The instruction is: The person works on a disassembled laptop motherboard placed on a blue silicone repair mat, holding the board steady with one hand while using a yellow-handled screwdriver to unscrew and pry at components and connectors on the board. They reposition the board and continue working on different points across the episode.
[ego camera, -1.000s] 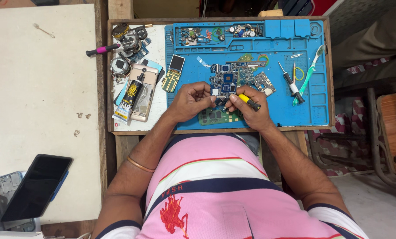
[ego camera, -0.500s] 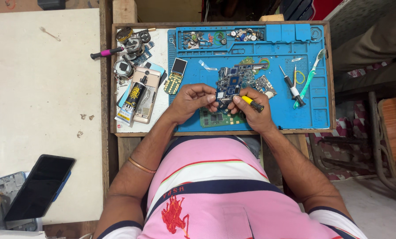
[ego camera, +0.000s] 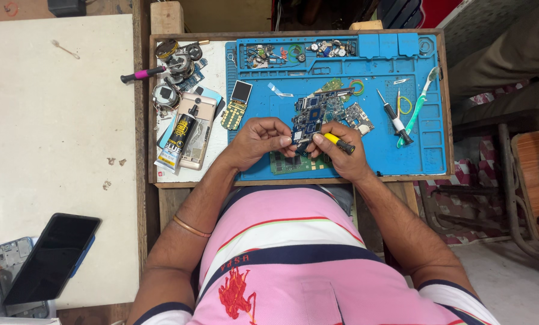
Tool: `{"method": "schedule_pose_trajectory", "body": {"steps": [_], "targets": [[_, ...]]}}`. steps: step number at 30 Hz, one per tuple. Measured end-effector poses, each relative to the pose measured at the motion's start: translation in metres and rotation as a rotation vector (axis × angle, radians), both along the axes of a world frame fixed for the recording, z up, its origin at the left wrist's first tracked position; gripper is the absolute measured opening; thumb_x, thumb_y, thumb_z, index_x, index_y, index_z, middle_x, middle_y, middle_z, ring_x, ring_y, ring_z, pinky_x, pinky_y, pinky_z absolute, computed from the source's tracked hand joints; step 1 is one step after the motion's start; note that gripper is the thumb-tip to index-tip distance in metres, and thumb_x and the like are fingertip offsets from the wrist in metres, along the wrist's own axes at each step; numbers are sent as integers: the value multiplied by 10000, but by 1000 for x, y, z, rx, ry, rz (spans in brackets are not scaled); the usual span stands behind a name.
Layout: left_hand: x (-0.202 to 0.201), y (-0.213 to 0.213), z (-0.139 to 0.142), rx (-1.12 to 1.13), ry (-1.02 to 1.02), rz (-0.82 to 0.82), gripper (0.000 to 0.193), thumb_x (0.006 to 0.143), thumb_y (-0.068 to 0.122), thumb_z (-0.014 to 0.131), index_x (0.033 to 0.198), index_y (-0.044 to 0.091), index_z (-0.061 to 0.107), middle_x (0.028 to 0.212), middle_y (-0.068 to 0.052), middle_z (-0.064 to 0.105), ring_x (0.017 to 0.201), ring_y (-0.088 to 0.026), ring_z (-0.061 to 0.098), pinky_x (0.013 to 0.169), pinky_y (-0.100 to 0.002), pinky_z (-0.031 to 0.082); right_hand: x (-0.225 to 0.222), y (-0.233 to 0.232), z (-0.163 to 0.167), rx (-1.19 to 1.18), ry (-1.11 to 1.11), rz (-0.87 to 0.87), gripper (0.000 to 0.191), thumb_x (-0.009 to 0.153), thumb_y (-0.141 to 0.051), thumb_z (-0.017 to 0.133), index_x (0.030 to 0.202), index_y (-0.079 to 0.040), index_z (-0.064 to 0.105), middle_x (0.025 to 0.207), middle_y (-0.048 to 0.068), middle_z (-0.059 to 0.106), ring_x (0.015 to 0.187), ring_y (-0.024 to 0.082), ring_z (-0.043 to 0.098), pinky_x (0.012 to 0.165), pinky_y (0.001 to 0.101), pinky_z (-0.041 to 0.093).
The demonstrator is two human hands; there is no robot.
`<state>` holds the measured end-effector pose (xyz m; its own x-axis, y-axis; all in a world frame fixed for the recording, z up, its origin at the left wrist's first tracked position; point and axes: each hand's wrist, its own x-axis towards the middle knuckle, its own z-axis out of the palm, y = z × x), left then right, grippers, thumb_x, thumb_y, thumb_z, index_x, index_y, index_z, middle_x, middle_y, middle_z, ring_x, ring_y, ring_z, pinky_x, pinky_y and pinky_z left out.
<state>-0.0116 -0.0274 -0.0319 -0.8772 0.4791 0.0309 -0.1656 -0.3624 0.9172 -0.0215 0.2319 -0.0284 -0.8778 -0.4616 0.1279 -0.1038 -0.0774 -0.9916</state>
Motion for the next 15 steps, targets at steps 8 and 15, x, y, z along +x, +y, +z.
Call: {"method": "schedule_pose_trajectory", "body": {"steps": [8,15], "targets": [[0,0,2,5,-24,-21,189,993,159,711,1086,-5,696,956,-129,766,858,-195,767,791,-315,645,0,0,-1,-26,-16,5,182,1060,-161,622,987,3,654,880,98,730,765,120,705,703,253,590],[0,-1,3,-12,-7,-25,180,1014,156,692,1099,-2,690,962,-113,758,877,-189,761,805,-309,637,0,0,-2,-18,-8,2,178,1061,-157,618,981,0,645,878,96,731,763,117,702,703,251,588]]}}
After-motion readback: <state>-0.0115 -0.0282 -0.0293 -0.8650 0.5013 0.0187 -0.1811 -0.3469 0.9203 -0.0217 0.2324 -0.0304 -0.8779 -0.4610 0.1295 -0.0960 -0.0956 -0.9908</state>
